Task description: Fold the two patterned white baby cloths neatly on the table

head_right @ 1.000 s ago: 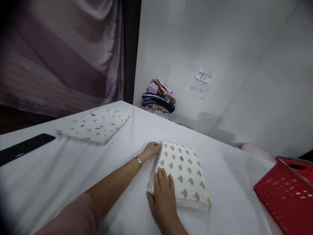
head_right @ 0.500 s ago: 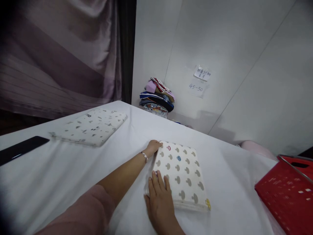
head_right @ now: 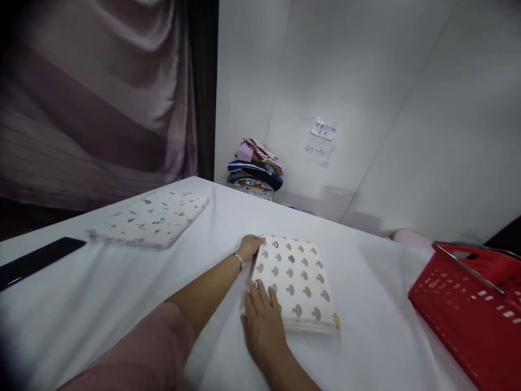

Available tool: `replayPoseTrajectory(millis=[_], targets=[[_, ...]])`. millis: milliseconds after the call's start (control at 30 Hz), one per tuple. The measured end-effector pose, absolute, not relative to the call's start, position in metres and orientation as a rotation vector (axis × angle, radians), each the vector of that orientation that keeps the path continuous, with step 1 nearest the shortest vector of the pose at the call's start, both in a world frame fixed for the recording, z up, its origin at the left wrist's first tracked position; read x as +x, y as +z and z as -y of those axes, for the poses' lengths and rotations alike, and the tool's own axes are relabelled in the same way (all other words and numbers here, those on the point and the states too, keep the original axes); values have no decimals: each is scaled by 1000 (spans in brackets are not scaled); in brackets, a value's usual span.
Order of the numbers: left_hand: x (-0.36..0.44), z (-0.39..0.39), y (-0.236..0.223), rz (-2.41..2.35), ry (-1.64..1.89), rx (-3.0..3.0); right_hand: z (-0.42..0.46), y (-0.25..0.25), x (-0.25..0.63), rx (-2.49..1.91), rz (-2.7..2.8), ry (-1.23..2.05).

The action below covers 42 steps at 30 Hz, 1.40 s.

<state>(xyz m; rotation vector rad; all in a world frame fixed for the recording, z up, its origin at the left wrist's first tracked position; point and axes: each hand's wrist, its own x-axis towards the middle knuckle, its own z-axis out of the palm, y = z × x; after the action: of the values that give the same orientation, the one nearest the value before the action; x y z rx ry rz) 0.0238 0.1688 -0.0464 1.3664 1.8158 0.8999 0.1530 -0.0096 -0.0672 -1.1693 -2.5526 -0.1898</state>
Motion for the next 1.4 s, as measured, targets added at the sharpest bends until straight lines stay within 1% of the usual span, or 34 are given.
replayPoseTrajectory(millis=[100, 200, 300, 433, 567, 633, 733, 800, 867, 933, 1133, 1267, 1400], targets=[[31, -149, -34, -1865, 1029, 1543, 10, -65, 153, -1182, 2549, -125], [46, -128, -27, -1739, 1075, 1807, 9, -63, 152, -1174, 2547, -80], [61, -115, -31, -1565, 894, 2112, 9, -59, 153, -1172, 2554, -52], [66, -114, -44, -1572, 582, 2342, 21, -44, 157, -1101, 2616, 39], [61, -119, -48, -1570, 508, 2425, 40, -22, 176, -740, 2718, 270], [59, -119, -49, -1566, 524, 2455, 41, -13, 197, -671, 2633, 348], [60, -117, -49, -1577, 571, 2505, 26, -6, 242, -905, 2193, 389], [61, -115, -49, -1577, 593, 2535, 10, -7, 275, -1184, 1784, 442], [62, -114, -48, -1577, 608, 2558, -5, -12, 303, -1456, 1440, 610], [63, -112, -48, -1585, 621, 2577, -14, -19, 320, -1601, 1253, 777], [63, -108, -38, -1594, 673, 2684, -16, -28, 326, -1687, 1245, 1054], [70, -96, -26, -1558, 626, 2772, -18, -21, 328, -1712, 1262, 1138], [75, -74, -28, -1402, 504, 2782, -18, -21, 331, -1707, 1301, 1186]])
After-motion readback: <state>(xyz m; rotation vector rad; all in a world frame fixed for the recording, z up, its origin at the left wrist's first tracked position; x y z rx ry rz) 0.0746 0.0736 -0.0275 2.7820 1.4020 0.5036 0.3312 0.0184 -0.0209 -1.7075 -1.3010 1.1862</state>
